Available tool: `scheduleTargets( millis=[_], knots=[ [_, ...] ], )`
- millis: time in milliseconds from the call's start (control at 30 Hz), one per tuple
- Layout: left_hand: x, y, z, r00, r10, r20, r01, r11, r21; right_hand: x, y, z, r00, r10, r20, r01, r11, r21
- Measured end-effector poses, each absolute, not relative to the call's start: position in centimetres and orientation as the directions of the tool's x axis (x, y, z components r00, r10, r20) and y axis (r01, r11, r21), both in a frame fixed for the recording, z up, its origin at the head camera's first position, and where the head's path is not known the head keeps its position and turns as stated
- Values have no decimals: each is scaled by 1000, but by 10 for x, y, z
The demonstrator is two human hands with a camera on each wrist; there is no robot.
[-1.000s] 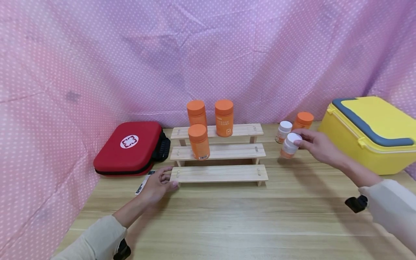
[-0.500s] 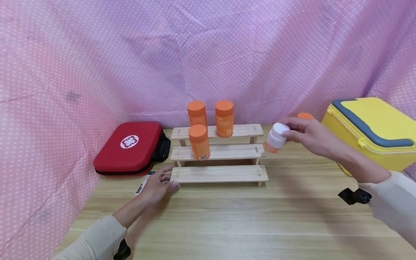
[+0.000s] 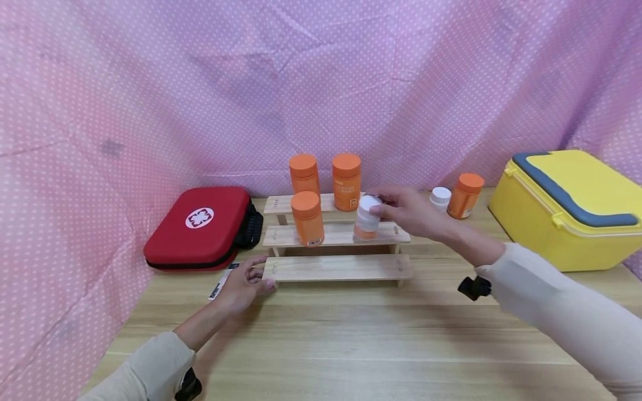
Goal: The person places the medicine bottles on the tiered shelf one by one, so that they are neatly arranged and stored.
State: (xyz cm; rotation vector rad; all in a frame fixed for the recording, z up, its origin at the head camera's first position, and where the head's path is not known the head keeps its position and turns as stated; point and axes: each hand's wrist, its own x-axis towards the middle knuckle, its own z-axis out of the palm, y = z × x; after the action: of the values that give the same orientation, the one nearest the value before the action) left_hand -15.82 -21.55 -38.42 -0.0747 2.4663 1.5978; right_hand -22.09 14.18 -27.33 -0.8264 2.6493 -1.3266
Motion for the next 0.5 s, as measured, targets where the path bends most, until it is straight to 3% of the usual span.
scheduleTargets(
  millis=[500],
  knots=[
    [-159,-216,-385,-977,70,-200,-161,364,917,-233,109,-286,-882,-447,149,-394,527,-753]
  ],
)
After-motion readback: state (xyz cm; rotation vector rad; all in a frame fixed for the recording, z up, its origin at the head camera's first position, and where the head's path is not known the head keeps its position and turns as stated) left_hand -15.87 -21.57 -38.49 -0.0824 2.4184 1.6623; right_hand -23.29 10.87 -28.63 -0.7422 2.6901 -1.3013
